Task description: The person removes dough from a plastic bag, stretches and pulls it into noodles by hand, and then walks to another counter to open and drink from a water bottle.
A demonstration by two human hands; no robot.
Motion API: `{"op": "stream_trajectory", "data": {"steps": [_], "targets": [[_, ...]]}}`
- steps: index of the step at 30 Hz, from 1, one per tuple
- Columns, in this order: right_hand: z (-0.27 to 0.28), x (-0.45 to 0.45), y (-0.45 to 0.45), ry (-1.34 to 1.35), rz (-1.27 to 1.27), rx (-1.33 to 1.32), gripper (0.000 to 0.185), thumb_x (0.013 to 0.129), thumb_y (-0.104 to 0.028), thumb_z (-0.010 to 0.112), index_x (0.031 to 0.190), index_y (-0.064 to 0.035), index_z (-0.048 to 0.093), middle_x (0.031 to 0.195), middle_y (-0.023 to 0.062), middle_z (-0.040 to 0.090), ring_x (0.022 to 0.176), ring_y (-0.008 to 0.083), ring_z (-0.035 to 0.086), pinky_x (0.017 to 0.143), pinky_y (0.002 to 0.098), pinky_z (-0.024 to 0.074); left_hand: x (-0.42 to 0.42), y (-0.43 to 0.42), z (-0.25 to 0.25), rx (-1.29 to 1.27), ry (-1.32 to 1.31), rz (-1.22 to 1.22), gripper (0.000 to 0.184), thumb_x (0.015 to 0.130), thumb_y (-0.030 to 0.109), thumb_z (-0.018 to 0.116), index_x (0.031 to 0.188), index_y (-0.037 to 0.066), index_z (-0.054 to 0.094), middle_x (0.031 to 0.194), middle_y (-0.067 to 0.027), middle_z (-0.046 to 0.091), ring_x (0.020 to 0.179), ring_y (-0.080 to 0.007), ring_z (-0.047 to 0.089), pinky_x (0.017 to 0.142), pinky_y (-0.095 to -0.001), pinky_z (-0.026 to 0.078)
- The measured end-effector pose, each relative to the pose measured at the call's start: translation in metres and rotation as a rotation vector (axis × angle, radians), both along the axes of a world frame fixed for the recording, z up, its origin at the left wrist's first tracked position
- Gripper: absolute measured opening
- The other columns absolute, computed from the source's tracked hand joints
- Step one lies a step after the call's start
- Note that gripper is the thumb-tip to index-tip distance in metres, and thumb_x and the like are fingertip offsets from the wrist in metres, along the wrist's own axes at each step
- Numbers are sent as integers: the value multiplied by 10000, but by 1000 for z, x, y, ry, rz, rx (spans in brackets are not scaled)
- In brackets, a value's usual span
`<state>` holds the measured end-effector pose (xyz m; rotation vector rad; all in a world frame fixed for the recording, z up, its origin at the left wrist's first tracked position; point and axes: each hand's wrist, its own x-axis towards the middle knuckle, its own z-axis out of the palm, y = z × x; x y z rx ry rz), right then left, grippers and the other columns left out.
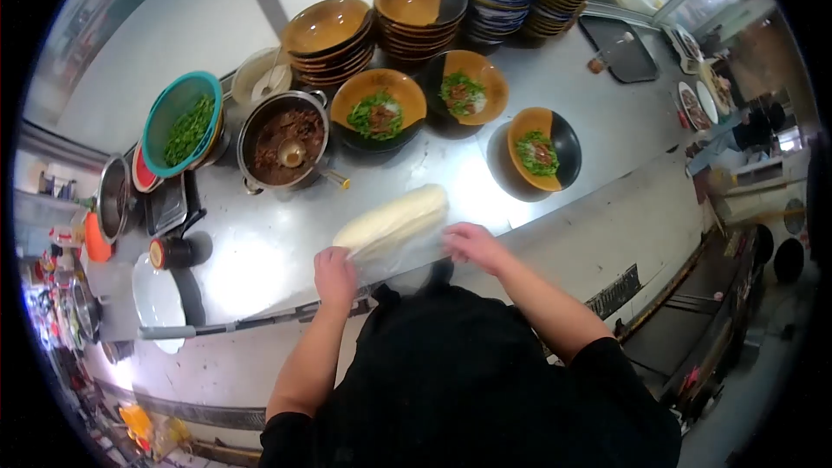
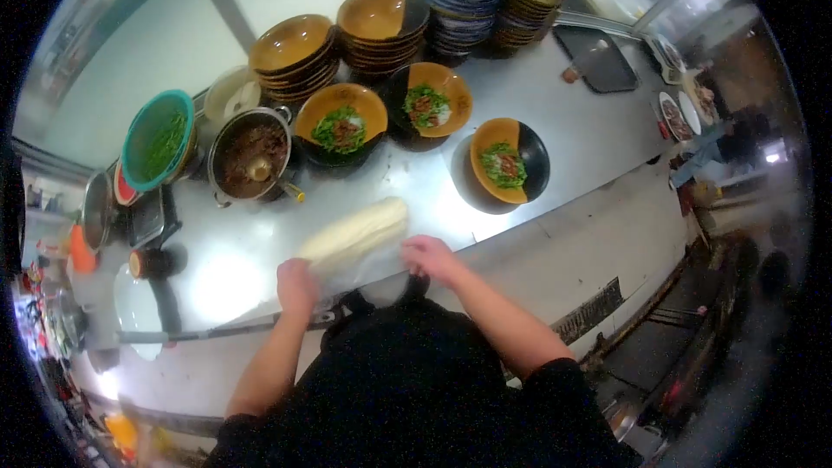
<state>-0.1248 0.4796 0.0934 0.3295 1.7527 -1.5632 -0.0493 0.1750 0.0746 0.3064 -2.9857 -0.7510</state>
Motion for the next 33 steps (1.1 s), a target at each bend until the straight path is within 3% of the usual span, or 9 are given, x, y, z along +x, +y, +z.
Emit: {"op": "stream_trajectory", "data": {"steps": [4, 7, 11, 14, 17, 23, 25, 28, 33], "targets": [[30, -1, -66, 515, 654, 112, 470, 804, -231, 650, 1190, 14, 542, 1102, 177, 597, 974, 280, 596, 862, 357, 472, -27, -5, 37, 103, 105, 109, 187, 833, 163, 569, 991, 78, 622, 878, -124, 610, 865, -338, 581, 756, -424, 467], [17, 2, -108, 1120, 669, 177, 558, 775, -225, 654, 1248, 22, 489, 1253, 216, 502, 1163, 346, 483, 991, 397, 385, -50, -13, 54, 41, 48, 89, 232, 838, 221, 578, 1009, 71, 621, 920, -135, 617, 864, -337, 593, 757, -412, 476], [7, -5, -141, 919, 988, 196, 575, 769, -173, 614, 1287, 10, 449, 1285, 216, 477, 1217, 364, 423, 1035, 410, 331, -48, -15, 43, 223, 3, 341, 288, 826, 271, 595, 1011, 52, 616, 972, -162, 618, 902, -347, 591, 778, -404, 475], [-12, -11, -154, 861, 1038, 324, 560, 765, -126, 568, 1294, 1, 438, 1265, 217, 491, 1189, 374, 446, 1022, 411, 350, -27, -13, 0, -98, 47, 367, 332, 803, 298, 616, 993, 25, 621, 955, -185, 628, 906, -349, 600, 784, -405, 479], [-26, -26, -150, 1074, 807, 622, 392, 767, -105, 511, 1140, 13, 536, 1132, 193, 565, 1095, 356, 504, 956, 426, 400, -21, -30, -25, 98, -420, 213, 353, 788, 302, 630, 976, 3, 629, 893, -193, 639, 907, -358, 608, 777, -428, 481], [-2, -29, -155, 897, 924, 493, 330, 778, -155, 553, 1084, -31, 572, 1090, 188, 579, 1051, 358, 518, 926, 432, 417, -15, -37, -29, 751, -371, 503, 201, 835, 172, 596, 926, -4, 623, 845, -151, 636, 821, -251, 624, 689, -365, 513], [3, -23, -159, 962, 800, 419, 358, 765, -204, 621, 1097, -73, 592, 1043, 177, 587, 1022, 353, 528, 898, 414, 425, -11, -33, -12, 1364, -245, 578, 160, 869, 99, 520, 988, 12, 581, 900, -110, 602, 818, -207, 598, 668, -348, 518], [25, -18, -157, 918, 633, 397, 347, 764, -280, 656, 1033, -64, 618, 1017, 171, 594, 996, 352, 537, 865, 413, 436, -11, -29, -5, 1713, -220, 531, 241, 887, 100, 505, 1118, 43, 546, 965, -41, 604, 844, -184, 585, 657, -318, 479], [27, -24, -142, 830, 606, 345, 340, 804, -322, 619, 1014, -55, 626, 1000, 164, 604, 962, 346, 553, 838, 408, 446, -16, -21, 7, 1797, -204, 606, 219, 874, 96, 524, 1083, 42, 561, 945, -45, 608, 840, -168, 587, 688, -311, 485]]}}
